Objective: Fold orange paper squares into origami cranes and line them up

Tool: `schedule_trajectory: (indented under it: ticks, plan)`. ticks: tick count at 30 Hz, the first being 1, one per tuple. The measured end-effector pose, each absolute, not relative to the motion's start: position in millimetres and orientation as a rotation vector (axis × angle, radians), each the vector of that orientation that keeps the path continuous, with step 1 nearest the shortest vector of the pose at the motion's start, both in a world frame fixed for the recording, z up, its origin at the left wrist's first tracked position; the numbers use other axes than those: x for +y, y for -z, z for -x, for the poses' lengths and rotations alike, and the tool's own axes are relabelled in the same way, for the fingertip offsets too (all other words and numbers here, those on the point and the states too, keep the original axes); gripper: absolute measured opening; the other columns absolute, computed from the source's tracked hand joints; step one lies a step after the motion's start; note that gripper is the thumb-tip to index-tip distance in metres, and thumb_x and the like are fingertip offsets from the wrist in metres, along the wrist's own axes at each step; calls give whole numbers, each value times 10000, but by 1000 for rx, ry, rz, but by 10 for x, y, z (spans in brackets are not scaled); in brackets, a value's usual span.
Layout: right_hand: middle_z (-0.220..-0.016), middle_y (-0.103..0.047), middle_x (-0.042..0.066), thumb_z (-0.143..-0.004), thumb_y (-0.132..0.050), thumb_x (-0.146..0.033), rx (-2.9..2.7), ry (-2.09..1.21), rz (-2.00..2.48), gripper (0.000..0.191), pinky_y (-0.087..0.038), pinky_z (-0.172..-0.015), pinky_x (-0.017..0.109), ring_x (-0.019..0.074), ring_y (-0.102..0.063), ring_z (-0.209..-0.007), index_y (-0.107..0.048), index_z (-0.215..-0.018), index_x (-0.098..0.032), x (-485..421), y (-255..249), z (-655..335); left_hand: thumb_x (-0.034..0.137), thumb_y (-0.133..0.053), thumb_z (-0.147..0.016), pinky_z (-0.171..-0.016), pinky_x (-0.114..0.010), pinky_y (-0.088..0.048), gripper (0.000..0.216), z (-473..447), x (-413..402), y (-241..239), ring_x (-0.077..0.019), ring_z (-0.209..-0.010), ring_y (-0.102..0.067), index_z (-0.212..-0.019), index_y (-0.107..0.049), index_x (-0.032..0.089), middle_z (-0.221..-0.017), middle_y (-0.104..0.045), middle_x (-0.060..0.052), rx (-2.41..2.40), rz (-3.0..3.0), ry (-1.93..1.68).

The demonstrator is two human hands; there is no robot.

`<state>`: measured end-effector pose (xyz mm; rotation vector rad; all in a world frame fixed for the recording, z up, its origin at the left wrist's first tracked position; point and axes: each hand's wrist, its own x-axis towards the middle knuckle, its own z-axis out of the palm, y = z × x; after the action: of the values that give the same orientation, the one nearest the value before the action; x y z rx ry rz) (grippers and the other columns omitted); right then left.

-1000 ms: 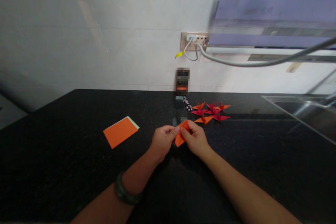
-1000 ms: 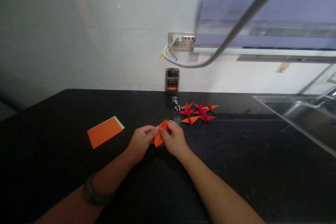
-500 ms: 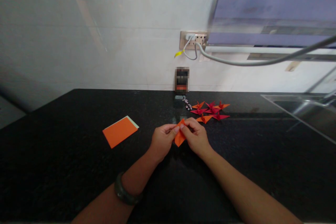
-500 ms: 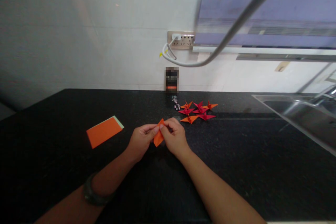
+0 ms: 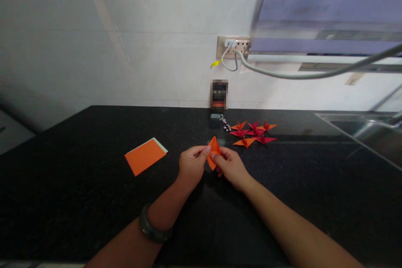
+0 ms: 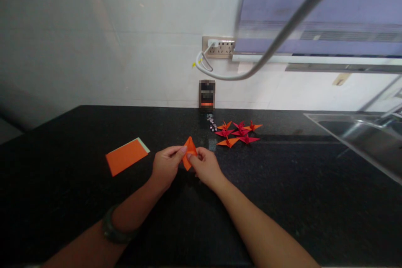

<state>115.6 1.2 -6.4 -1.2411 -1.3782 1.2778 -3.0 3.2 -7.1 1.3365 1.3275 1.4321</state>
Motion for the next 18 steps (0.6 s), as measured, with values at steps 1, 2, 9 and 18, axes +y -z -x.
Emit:
schedule_trajectory:
  ticks: [1, 2, 9, 18]
  plan:
    - [-458, -436, -75, -709, -529, -333, -1355, -1293, 1243, 179, -331, -320, 157, 56, -394, -365, -521, -695, -155, 9, 63, -1150, 314, -608, -681, -558, -234, -437, 190, 32, 29, 73, -151, -616, -587, -737, -697, 156, -680, -676, -29, 1335, -1360, -1430]
    - [-445, -433, -79, -703, -533, -326, -1336, -1311, 1243, 173, -329, -314, 153, 53, -390, -356, -513, -683, -156, 6, 61, -1144, 316, -606, -684, -564, -234, -437, 193, 34, 26, 74, -153, -626, -589, -742, -697, 156, -688, -676, -30, 1341, -1381, -1430]
    - [-435, -462, -88, -621, -577, -215, -1243, -1462, 1162, 118, -346, -311, 139, 41, -400, -342, -477, -658, -164, -50, 41, -1101, 310, -593, -691, -544, -223, -425, 186, 40, -4, 36, -145, -592, -578, -720, -694, 157, -653, -667, -22, 1370, -1415, -1470]
    - [-507, -507, -78, -566, -603, -144, -1179, -1551, 1022, 190, -419, -367, 152, 35, -425, -386, -492, -720, -161, -77, 34, -1064, 303, -588, -680, -472, -200, -394, 165, 11, -1, 9, -116, -504, -530, -647, -636, 149, -550, -608, -3, 1382, -1263, -1512]
